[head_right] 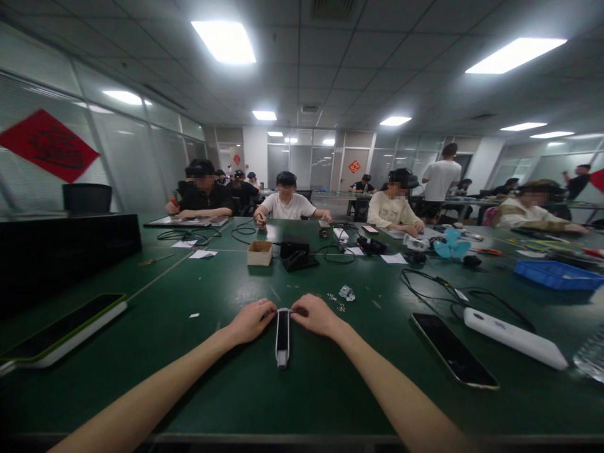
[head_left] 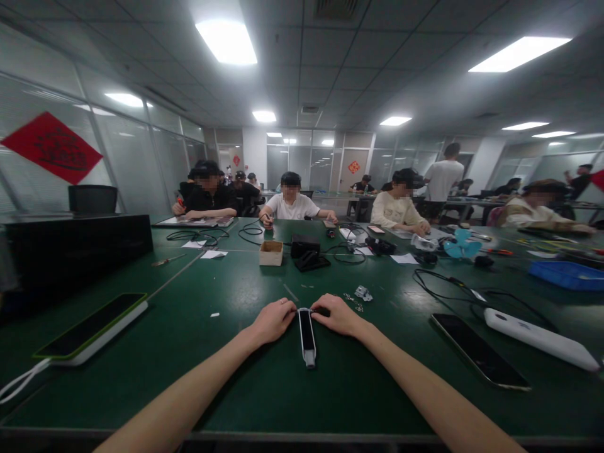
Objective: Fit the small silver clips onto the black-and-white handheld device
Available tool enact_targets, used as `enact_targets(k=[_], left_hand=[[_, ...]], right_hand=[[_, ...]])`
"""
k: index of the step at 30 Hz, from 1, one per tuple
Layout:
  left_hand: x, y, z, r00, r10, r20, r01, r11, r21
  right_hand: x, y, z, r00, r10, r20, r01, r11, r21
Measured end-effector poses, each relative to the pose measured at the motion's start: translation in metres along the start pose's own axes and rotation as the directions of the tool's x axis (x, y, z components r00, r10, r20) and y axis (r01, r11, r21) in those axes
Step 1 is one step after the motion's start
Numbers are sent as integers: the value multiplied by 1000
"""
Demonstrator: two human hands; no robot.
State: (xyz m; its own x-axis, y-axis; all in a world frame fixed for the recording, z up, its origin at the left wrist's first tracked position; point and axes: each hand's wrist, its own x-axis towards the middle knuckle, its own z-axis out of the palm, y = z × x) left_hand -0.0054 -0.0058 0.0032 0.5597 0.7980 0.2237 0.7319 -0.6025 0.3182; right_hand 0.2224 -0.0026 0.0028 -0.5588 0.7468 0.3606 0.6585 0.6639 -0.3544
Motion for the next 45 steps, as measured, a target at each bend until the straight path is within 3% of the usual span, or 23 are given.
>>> enact_targets(k=[35, 45], left_hand=[[3, -4, 2, 998, 50, -29, -50, 999, 16], [3, 0, 1, 999, 30, -22, -30, 999, 29]], right_hand=[[1, -12, -3, 1000, 22, -15, -23, 998, -58], [0, -2, 2, 1000, 7, -18, -8, 999, -44]])
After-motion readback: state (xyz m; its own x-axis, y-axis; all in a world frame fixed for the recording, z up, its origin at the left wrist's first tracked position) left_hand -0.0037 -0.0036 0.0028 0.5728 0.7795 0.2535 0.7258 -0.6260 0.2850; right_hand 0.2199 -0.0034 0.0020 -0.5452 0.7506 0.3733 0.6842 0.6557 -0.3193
